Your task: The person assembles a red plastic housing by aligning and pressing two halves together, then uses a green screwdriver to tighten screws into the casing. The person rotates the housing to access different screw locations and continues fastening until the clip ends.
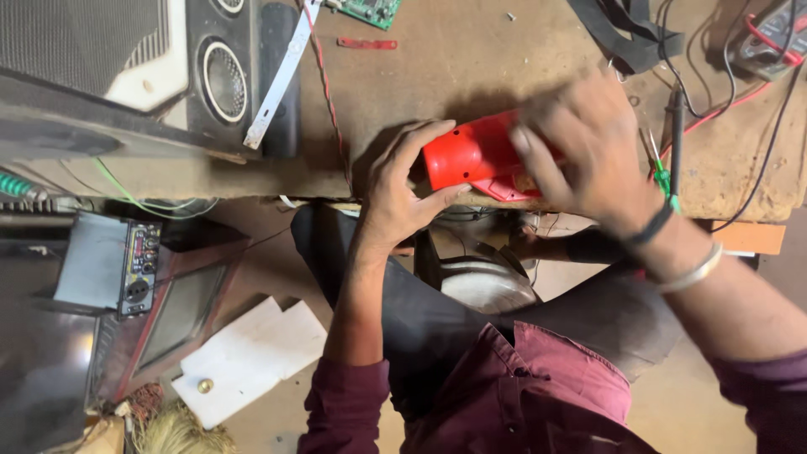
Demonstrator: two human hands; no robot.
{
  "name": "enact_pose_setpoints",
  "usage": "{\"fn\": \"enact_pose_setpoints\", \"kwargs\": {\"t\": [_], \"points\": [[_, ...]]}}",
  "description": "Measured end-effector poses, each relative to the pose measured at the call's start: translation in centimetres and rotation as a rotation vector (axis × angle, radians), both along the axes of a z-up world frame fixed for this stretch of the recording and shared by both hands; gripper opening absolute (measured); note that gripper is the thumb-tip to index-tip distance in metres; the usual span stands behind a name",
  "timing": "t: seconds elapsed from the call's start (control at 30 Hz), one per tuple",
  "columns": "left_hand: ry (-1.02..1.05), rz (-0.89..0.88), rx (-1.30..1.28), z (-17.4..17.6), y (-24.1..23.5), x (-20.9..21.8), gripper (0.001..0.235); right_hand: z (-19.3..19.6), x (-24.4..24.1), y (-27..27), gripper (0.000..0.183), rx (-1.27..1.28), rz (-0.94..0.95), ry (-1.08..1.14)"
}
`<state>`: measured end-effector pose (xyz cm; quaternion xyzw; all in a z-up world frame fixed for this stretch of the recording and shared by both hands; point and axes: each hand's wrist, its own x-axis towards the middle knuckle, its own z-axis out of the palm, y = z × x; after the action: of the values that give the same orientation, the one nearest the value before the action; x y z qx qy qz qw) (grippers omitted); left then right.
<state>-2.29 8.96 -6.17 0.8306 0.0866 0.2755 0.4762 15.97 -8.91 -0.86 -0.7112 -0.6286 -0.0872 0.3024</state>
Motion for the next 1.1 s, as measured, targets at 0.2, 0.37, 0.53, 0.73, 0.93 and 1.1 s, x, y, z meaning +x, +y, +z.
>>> {"fn": "enact_pose_setpoints", "kwargs": {"t": [0.2,0.37,0.53,0.73,0.93,1.1], "points": [[0.080,0.028,0.039,-0.3,0.2,-0.2,0.070,-1.5,-5.2,-2.8,0.031,-0.042,-0.140,-0.061],[0.100,0.013,0.150,0.6,0.0,-0.2,0.066,-3.7,-4.6,-3.6,0.041,-0.151,-0.132,-0.172],[0.048,-0.028,0.261,3.2,0.2,1.7,0.067,-4.6,-3.6,-2.7,0.036,-0.088,-0.104,-0.272],[0.244,-0.051,0.568,3.5,-2.0,7.9,0.060,-5.1,-3.6,-2.4,0.029,-0.037,-0.142,-0.244],[0.256,-0.096,0.630,4.0,-1.9,8.5,0.060,-5.6,-3.3,-2.9,0.028,-0.092,-0.104,-0.252],[0.309,-0.127,0.606,4.0,-1.9,8.5,0.067,-6.9,-2.8,-3.1,0.018,-0.129,-0.074,-0.319]]}}
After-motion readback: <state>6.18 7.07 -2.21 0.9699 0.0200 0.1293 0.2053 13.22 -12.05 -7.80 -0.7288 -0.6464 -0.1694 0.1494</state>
